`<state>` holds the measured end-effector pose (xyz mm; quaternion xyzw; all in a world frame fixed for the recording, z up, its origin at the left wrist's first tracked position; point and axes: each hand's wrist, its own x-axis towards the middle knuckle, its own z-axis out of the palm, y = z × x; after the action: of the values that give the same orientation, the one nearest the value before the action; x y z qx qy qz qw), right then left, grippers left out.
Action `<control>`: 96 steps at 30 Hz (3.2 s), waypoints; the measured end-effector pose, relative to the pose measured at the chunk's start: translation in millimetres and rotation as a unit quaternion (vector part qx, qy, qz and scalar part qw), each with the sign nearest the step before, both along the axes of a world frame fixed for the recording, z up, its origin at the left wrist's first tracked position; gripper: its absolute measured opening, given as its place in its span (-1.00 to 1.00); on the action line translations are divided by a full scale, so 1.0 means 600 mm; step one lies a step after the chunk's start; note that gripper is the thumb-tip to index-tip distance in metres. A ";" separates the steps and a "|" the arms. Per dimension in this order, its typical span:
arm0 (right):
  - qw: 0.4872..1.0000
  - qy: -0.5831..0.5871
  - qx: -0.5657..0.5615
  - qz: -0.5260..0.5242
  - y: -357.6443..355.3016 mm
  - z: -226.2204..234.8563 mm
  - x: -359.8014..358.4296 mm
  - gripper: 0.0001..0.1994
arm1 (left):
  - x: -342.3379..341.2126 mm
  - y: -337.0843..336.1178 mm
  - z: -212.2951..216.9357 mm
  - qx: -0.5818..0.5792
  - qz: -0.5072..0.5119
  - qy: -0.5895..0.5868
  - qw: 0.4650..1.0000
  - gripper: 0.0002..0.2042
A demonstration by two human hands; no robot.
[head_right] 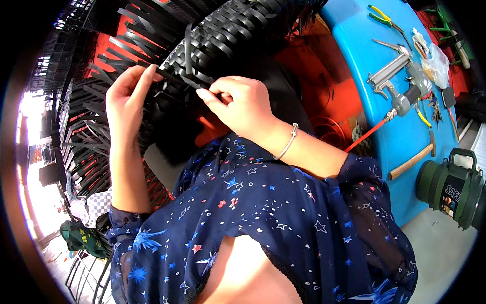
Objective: The person weaves black plastic strips into a chair frame using a pneumatic nail gun to secure the weave. They repeatedly thread the strips through the frame and use the nail gun to fasten them in place.
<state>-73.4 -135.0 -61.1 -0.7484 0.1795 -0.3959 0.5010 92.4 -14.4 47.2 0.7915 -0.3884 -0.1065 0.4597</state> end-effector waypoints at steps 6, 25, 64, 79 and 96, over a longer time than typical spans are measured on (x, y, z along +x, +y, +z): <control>1.000 0.002 -0.023 0.006 -0.011 0.015 -0.014 -0.83 | 0.021 -0.009 -0.003 0.031 -0.008 -0.037 0.999 -0.75; 0.948 0.123 -0.294 -0.002 -0.018 0.128 0.044 -0.81 | 0.020 -0.018 -0.002 -0.038 -0.035 0.047 0.998 -0.78; 0.928 0.002 -0.372 0.010 -0.026 0.101 0.025 -0.93 | 0.024 -0.029 0.012 0.274 -0.119 -0.352 0.887 -0.69; 0.922 -0.038 -0.384 -0.029 -0.010 0.088 0.026 -0.94 | 0.014 -0.007 -0.028 0.159 -0.100 -0.356 0.915 -0.75; 0.928 -0.067 -0.363 -0.050 -0.026 0.069 0.031 -0.85 | 0.016 0.000 -0.025 0.110 -0.103 -0.321 0.935 -0.79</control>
<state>-54.8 -150.4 -19.8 -0.8411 0.0269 -0.5075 0.1852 102.3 -14.4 32.2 0.7849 -0.5805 0.0644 0.2070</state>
